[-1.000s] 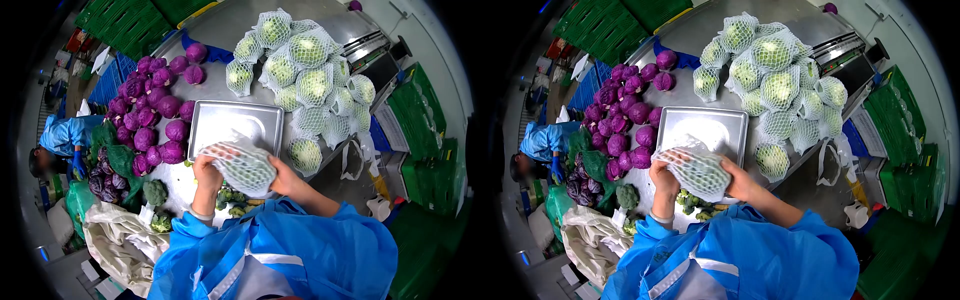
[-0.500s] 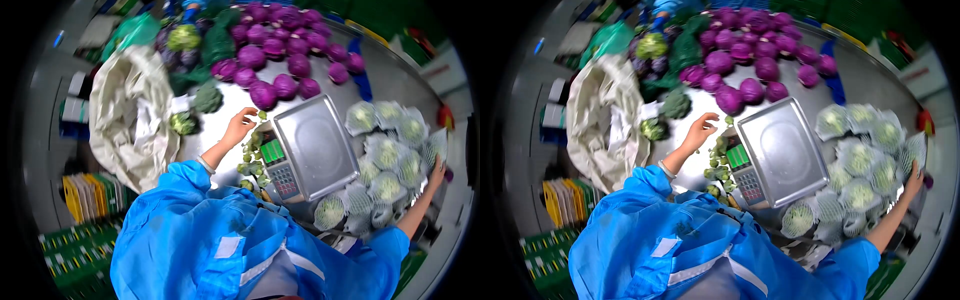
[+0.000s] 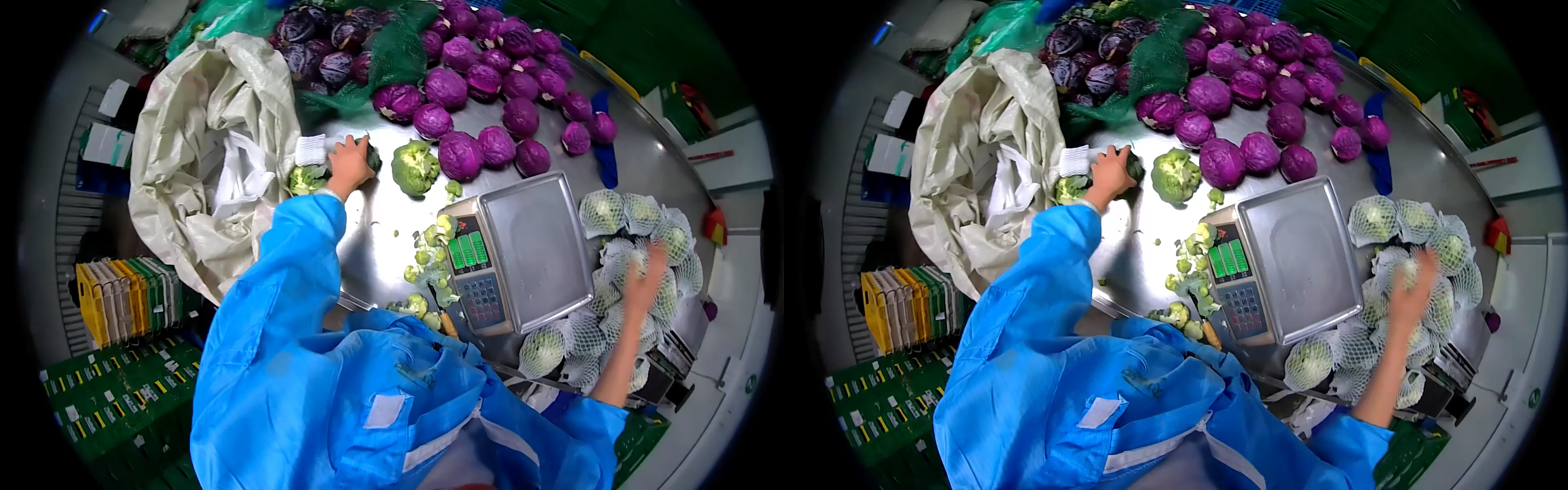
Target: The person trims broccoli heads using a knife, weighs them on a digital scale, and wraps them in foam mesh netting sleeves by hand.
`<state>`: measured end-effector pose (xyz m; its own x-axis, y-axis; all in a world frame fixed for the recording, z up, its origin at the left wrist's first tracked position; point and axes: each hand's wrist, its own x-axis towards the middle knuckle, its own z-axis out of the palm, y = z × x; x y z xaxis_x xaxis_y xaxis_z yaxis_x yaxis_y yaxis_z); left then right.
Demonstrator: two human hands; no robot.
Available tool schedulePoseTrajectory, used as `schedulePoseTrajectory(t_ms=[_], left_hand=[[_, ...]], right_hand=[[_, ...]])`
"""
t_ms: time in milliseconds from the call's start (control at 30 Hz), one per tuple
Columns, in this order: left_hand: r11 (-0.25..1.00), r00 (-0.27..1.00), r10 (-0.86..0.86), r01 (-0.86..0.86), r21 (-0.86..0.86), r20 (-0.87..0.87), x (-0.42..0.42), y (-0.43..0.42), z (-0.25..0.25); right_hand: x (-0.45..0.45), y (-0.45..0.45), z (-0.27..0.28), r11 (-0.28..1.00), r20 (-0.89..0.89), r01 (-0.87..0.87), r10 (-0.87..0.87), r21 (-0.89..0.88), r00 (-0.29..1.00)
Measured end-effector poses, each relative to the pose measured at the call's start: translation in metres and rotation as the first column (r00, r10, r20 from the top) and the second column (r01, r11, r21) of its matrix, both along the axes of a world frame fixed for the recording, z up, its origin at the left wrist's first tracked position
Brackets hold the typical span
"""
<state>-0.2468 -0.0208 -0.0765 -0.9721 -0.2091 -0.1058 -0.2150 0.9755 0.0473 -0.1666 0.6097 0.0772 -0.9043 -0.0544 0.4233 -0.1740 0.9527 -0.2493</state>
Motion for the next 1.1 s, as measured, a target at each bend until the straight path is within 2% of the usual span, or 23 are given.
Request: schedulePoseTrajectory(t_ms=[67,100,133,167,233,300,333,367,400,433,500,567,600,633,667,700,733,767,800,900,933,1033,1100], left_hand=[[0.982,0.999,0.037,-0.034,0.185,-0.013,-0.001,-0.009,0.009],[0.942,0.995,0.093,-0.074,0.327,-0.042,-0.005,-0.019,0.004],[0.883,0.988,0.153,-0.125,0.453,-0.026,-0.002,-0.022,0.014],[0.737,0.988,0.155,-0.108,0.667,-0.011,0.007,-0.015,0.029],[0.312,0.989,0.145,-0.083,0.947,0.039,0.038,0.012,0.069],[0.279,0.997,0.07,0.023,0.96,-0.044,0.069,0.07,0.119],[0.313,0.972,0.035,0.211,0.926,-0.234,0.077,0.093,0.084],[0.286,0.965,-0.009,0.253,0.924,-0.262,0.091,0.128,0.117],[0.147,0.958,-0.074,0.284,0.948,-0.275,0.098,0.155,0.113],[-0.012,0.948,-0.248,0.201,0.979,-0.198,0.105,0.17,0.116],[-0.227,0.928,-0.35,0.052,0.972,-0.131,0.105,0.17,0.144],[-0.275,0.943,-0.31,0.034,0.961,-0.122,0.091,0.138,0.142],[0.088,0.918,-0.23,0.351,0.932,-0.323,0.082,0.106,0.131],[0.168,0.899,0.036,0.425,0.889,-0.436,0.077,0.073,0.106],[0.42,0.836,0.187,0.406,0.812,-0.515,0.075,0.033,0.109],[0.505,0.76,0.337,0.351,0.788,-0.555,0.076,-0.01,0.108],[0.677,0.686,0.377,0.254,0.69,-0.622,0.087,-0.052,0.117],[0.771,0.613,0.408,0.166,0.615,-0.677,0.094,-0.094,0.106],[0.839,0.615,0.386,0.076,0.539,-0.687,0.104,-0.13,0.098],[0.954,0.836,0.149,0.02,0.301,-0.528,0.143,-0.179,0.084],[0.966,0.872,0.2,-0.098,0.241,-0.447,0.151,-0.173,0.077],[0.993,0.857,0.108,-0.07,0.094,-0.503,0.159,-0.198,0.043],[0.986,0.753,0.143,-0.052,0.159,-0.642,0.145,-0.182,0.076]], right_hand=[[0.033,-0.092,0.004,0.983,0.233,-0.158,0.177,-0.097,0.956],[0.046,-0.119,-0.002,0.945,0.214,-0.327,0.313,0.03,0.925],[0.062,-0.144,-0.018,0.926,0.187,-0.371,0.377,-0.066,0.907],[0.072,-0.174,-0.019,0.916,0.25,-0.342,0.389,-0.21,0.887],[0.087,-0.229,-0.021,0.841,0.309,-0.243,0.424,-0.483,0.851],[0.086,-0.273,-0.018,0.711,0.273,-0.122,0.416,-0.692,0.868],[0.082,-0.295,-0.015,0.628,0.241,-0.071,0.397,-0.775,0.886],[0.081,-0.308,-0.013,0.531,0.211,-0.026,0.382,-0.847,0.9],[0.08,-0.31,-0.013,0.535,0.277,0.082,0.296,-0.841,0.914],[0.075,-0.308,-0.014,0.526,0.338,0.181,0.219,-0.831,0.915],[0.064,-0.273,-0.016,0.181,0.312,0.278,0.196,-0.943,0.93],[0.056,-0.218,-0.051,0.623,0.189,0.166,-0.029,-0.764,0.982],[0.05,-0.208,-0.047,0.802,0.119,0.131,-0.076,-0.582,0.99],[0.047,-0.201,-0.042,0.927,0.035,0.115,-0.109,-0.358,0.993],[0.044,-0.192,-0.047,0.976,0.026,0.109,-0.106,-0.188,0.994],[0.043,-0.182,-0.055,0.994,0.013,0.111,-0.111,-0.01,0.994],[0.044,-0.18,-0.062,0.978,0.0,0.119,-0.121,0.169,0.993],[0.047,-0.181,-0.066,0.972,0.046,0.128,-0.14,0.199,0.989],[0.048,-0.183,-0.07,0.963,0.093,0.138,-0.163,0.232,0.982],[0.05,-0.182,-0.068,0.968,0.155,0.14,-0.174,0.208,0.972],[0.051,-0.182,-0.067,0.974,0.154,0.141,-0.169,0.178,0.974],[0.06,-0.195,-0.057,0.975,0.063,0.184,-0.194,0.128,0.979],[0.064,-0.215,-0.047,0.971,-0.073,0.203,-0.195,0.127,0.978]])
